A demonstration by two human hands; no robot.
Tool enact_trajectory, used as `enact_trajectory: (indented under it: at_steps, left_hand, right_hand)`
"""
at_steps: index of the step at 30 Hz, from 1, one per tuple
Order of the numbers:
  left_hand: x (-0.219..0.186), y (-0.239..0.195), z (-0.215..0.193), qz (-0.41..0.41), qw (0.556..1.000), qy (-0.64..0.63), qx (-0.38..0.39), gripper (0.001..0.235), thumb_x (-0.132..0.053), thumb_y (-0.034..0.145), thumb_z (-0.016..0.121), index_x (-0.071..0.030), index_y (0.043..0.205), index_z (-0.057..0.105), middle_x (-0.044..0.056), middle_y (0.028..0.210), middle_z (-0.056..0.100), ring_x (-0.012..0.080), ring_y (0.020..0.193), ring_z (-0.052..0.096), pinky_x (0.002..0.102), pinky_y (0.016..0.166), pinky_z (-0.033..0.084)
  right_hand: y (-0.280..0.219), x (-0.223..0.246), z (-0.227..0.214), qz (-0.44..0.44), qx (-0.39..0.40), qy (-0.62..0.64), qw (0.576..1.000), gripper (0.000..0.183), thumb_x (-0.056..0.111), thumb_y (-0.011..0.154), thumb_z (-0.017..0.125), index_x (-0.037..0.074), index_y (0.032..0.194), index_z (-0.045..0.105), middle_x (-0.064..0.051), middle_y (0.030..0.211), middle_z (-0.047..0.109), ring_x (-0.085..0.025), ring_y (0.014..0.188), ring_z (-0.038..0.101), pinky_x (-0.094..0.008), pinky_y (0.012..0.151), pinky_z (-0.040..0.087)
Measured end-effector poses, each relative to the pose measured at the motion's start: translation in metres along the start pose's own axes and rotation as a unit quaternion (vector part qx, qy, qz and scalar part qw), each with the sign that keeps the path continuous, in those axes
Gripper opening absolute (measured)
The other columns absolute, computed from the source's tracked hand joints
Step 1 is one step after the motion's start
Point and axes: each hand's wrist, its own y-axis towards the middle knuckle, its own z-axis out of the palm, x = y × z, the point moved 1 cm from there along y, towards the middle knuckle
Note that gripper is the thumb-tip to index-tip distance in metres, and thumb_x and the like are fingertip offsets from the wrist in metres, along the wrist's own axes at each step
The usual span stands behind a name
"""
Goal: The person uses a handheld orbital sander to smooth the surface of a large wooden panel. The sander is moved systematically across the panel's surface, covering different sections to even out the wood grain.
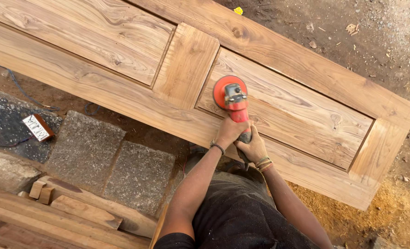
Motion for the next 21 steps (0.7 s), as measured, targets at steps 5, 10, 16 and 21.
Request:
enact_trajectory:
  at_steps: [5,10,16,21]
  left_hand:
    - [0.004,-0.023,0.01,0.019,1.0,0.01,-0.003,0.083,-0.048,0.066,0.088,0.006,0.12,0.055,0.023,0.107,0.071,0.0331,0.103,0.072,0.042,0.087,0.058]
    - [0.004,-0.005,-0.028,0.013,0.999,-0.021,-0.046,0.066,-0.045,0.067,0.08,0.0,0.113,0.066,0.019,0.099,0.076,0.0303,0.093,0.075,0.041,0.08,0.058]
    - [-0.008,0.005,-0.051,-0.003,0.998,-0.027,-0.054,0.057,-0.045,0.071,0.083,0.004,0.098,0.071,0.017,0.093,0.078,0.0244,0.086,0.077,0.036,0.076,0.059]
    - [-0.007,-0.007,-0.031,-0.008,0.998,-0.035,-0.055,0.06,-0.044,0.071,0.084,0.003,0.103,0.067,0.015,0.095,0.076,0.022,0.085,0.075,0.036,0.076,0.059]
  right_hand:
    - [-0.013,-0.027,0.004,-0.039,-0.019,0.024,0.999,0.086,0.04,0.072,0.08,0.002,0.14,0.044,-0.022,0.106,0.074,-0.034,0.095,0.075,-0.043,0.079,0.058]
    - [0.011,-0.004,0.029,0.03,0.029,-0.003,0.999,0.083,0.043,0.069,0.08,0.004,0.136,0.05,-0.021,0.102,0.076,-0.032,0.091,0.078,-0.043,0.08,0.06]
    - [0.028,0.034,0.028,-0.046,0.042,0.014,0.998,0.095,0.045,0.069,0.08,0.007,0.146,0.041,-0.02,0.102,0.075,-0.031,0.089,0.076,-0.043,0.078,0.06]
    - [0.017,0.021,0.014,-0.009,0.067,-0.024,0.997,0.095,0.044,0.068,0.076,0.009,0.148,0.039,-0.021,0.097,0.075,-0.033,0.083,0.077,-0.044,0.074,0.062]
